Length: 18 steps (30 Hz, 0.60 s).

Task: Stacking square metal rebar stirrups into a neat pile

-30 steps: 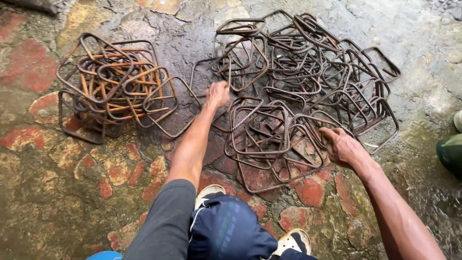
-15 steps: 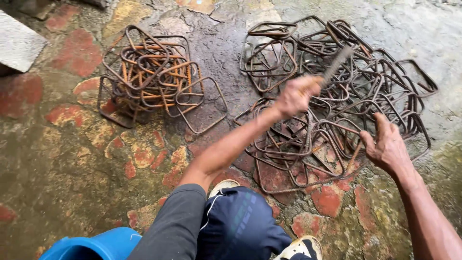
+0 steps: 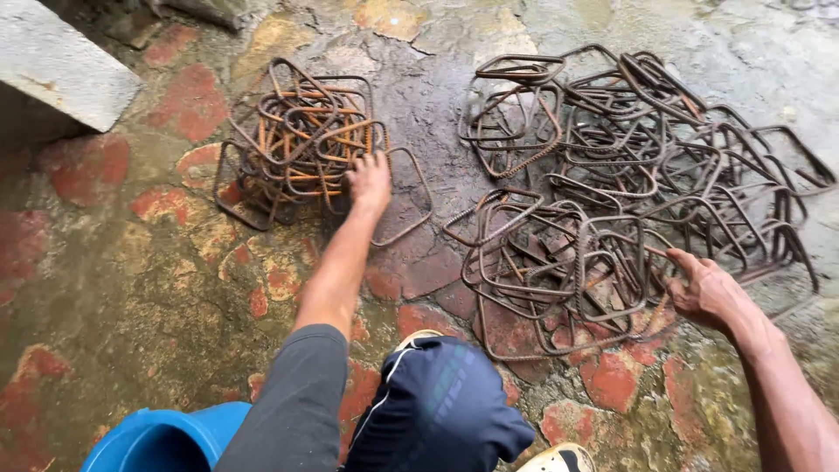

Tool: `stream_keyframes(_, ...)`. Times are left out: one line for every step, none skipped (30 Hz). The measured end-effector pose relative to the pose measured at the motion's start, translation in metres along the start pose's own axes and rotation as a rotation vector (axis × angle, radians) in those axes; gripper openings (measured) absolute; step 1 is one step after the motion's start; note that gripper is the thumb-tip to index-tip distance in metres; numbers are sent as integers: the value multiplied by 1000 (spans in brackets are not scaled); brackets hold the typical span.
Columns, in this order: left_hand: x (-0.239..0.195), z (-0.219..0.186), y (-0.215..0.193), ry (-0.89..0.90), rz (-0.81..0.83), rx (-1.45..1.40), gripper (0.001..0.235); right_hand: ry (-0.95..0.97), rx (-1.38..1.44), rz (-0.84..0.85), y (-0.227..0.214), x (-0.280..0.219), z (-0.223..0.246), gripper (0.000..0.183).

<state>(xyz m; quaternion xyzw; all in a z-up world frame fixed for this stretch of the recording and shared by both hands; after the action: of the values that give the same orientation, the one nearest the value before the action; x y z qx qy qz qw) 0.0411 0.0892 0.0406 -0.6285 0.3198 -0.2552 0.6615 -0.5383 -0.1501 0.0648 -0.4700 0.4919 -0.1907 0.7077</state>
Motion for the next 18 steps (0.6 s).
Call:
stream_keyframes(7, 15, 24, 40, -43, 110, 82, -112, -57, -206, 21, 26, -30, 67)
stream_keyframes(17, 28, 47, 87, -90, 223, 102, -212, -109, -416, 38, 38, -74, 70)
stream_keyframes(24, 28, 48, 107, -91, 219, 102, -193, -108, -417, 22, 21, -65, 70)
stream_keyframes(23, 38, 52, 91, -63, 52, 70, -125, -140, -247, 15, 11, -55, 65)
stream_keyframes(22, 48, 55, 74, -34, -114, 40, -53, -170, -77, 7, -2, -44, 61)
stream_keyframes(25, 52, 65, 66, -35, -113, 40, -62, -173, -78, 6, -1, -45, 61)
stream_keyframes(27, 46, 78, 259, 46, -580, 18, -100, -208, -122, 3, -1, -44, 56)
stream_keyframes(24, 43, 85, 449, 122, -1044, 14, -144, -242, -166, 2, 1, -41, 52)
stream_keyframes(0, 41, 49, 437, 115, -1040, 14, -159, -242, -166, -4, -6, -37, 52)
stream_keyframes(-23, 38, 5, 522, -92, -675, 10, -104, -185, -159, -13, -8, -35, 57)
stream_keyframes(-49, 32, -38, 587, -282, -299, 18, -50, -127, -151, -22, -11, -33, 61)
stream_keyframes(-46, 48, -55, 566, -286, -291, 18, -73, -131, -152, -10, 6, -53, 61)
stream_keyframes(-46, 65, -77, 564, -385, -378, 10, -54, -184, -191, -1, 25, -74, 61)
stream_keyframes(-49, 86, -98, 554, -485, -461, 9, -41, -237, -230, 8, 46, -92, 61)
stream_keyframes(-46, 111, -110, 527, -491, -450, 9, -70, -243, -231, 20, 64, -109, 61)
stream_keyframes(-37, 146, -123, 303, -480, -558, 13, -63, -165, -275, 32, 82, -126, 62)
stream_keyframes(-31, 181, -134, 77, -468, -662, 19, -57, -86, -316, 43, 101, -144, 62)
stream_keyframes(-36, 190, -157, 75, -478, -650, 19, -68, -78, -322, 38, 99, -130, 62)
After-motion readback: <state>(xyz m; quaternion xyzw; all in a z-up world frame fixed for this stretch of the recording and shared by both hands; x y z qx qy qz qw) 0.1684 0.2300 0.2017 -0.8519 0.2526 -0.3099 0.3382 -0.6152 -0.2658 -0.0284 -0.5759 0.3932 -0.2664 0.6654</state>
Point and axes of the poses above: each hand's wrist, its own x-axis towards the middle knuckle, its own y-axis out of the palm, z = x × y, the point moved 5 cm from there along x, towards the middle knuckle, and after that the axes turned 5 degrees about y, right-handed, at the moved point
